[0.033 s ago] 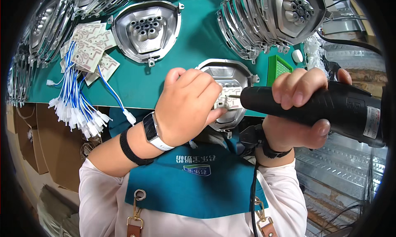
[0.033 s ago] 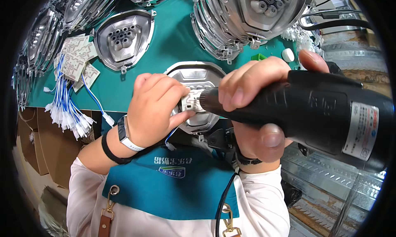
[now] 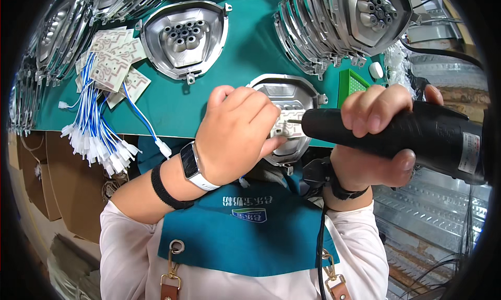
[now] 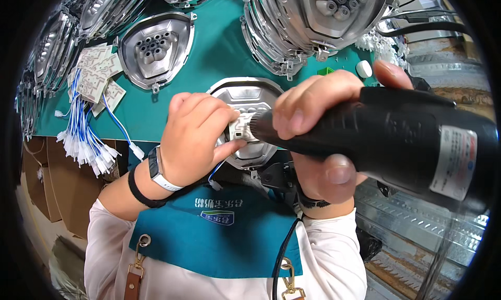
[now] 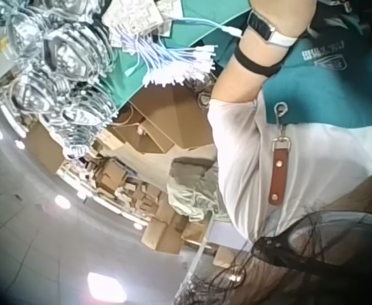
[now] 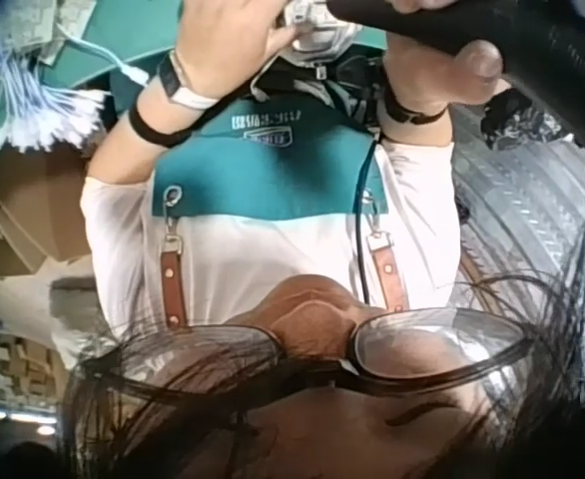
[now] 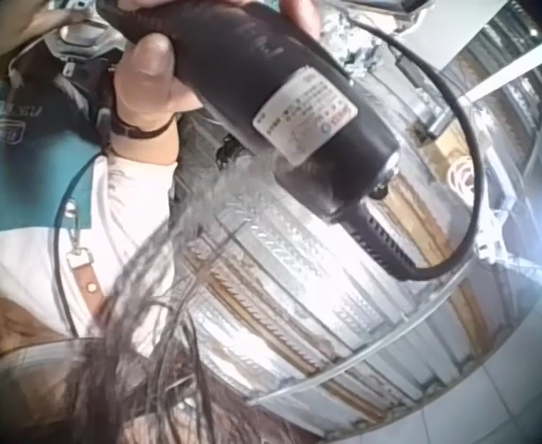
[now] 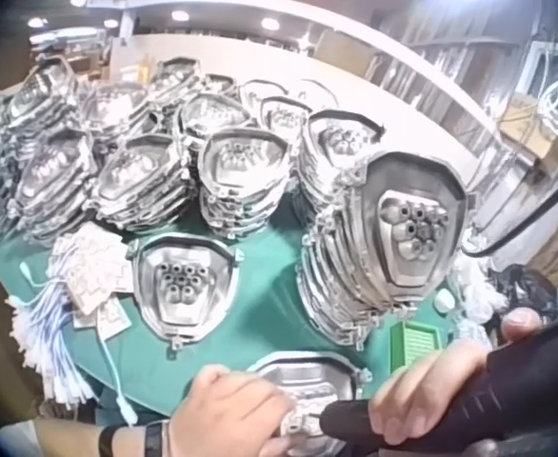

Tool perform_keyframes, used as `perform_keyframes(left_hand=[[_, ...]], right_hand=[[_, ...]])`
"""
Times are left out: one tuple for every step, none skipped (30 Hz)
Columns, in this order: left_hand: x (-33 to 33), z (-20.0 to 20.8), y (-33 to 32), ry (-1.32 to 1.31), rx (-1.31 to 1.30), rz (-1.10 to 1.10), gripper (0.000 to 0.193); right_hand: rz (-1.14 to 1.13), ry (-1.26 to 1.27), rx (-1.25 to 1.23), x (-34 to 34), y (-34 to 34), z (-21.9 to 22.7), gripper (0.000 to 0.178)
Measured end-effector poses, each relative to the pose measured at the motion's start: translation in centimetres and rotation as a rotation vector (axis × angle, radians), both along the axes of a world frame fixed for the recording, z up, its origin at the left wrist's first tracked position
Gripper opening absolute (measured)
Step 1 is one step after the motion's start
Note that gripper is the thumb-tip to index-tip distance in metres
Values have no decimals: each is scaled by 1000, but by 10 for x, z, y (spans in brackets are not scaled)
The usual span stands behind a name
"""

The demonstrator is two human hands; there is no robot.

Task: Assembling electronic modules into metal housings and securing them with screws using an electric screwdriver.

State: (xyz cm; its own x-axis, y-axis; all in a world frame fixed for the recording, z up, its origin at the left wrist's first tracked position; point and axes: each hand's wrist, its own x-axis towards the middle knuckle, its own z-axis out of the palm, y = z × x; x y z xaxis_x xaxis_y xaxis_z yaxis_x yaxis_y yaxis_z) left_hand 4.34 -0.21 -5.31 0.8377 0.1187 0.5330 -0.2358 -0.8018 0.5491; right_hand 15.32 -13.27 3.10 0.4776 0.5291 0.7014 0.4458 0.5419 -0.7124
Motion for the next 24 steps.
perform_keyframes(left_hand=[[0,0,0,6,9,2,43],[1,0,0,12,17,4,43],[1,0,0,13,17,6,43],[1,0,0,11,14,5,43],[1,-1,0,8,11,5,43],[2,-1,0,10,9,5,43],[2,-1,0,2,16,7,42],[2,0,1,-7,23,10,42],[2,0,0,-8,22,9,42],[2,1,0,-11,24,7,42],[2,2,0,-15,26,6,42],[2,1,0,-18,29,10,42],[1,0,0,-13,32,13,41],[0,-1,0,-10,36,16,40],[0,0,0,-20,46,22,40],[-1,1,-1,-11,45,22,40],[-1,2,-1,-2,45,22,39],[-2,3,-2,-13,60,29,39],[-3,5,-3,-3,67,30,39],[-3,6,-5,7,74,30,38],[-5,6,-7,13,88,40,38],[-5,8,-7,1,107,39,38],[-4,11,-7,20,101,35,37],[-4,11,-6,43,93,35,37]], right_hand=[[6,3,15,0,2,-2,73],[13,5,29,1,3,-4,73],[14,6,29,0,3,-3,73],[15,-11,5,-1,3,-3,75],[15,-29,-20,-1,3,-2,76],[15,-27,-21,-1,2,-2,76],[52,-53,-40,-1,1,-3,78],[89,-80,-59,0,1,-3,79],[88,-81,-59,1,2,-3,79],[120,-57,-70,3,3,-2,78],[151,-35,-81,5,4,-2,76],[187,-12,-90,5,6,-2,74],[95,56,-90,1,9,-3,70],[109,113,-80,0,12,-4,68],[116,126,-84,0,12,-3,69],[124,139,-86,-1,11,-3,70],[131,127,-75,-2,11,-4,70],[87,133,-66,-4,10,-5,71],[43,139,-56,-6,8,-5,73],[48,129,-40,-8,7,-4,73],[39,114,-70,-9,5,-2,74],[26,101,-100,-10,3,-1,76],[83,37,-132,-3,-3,1,79],[84,30,-117,-5,-7,7,79]])
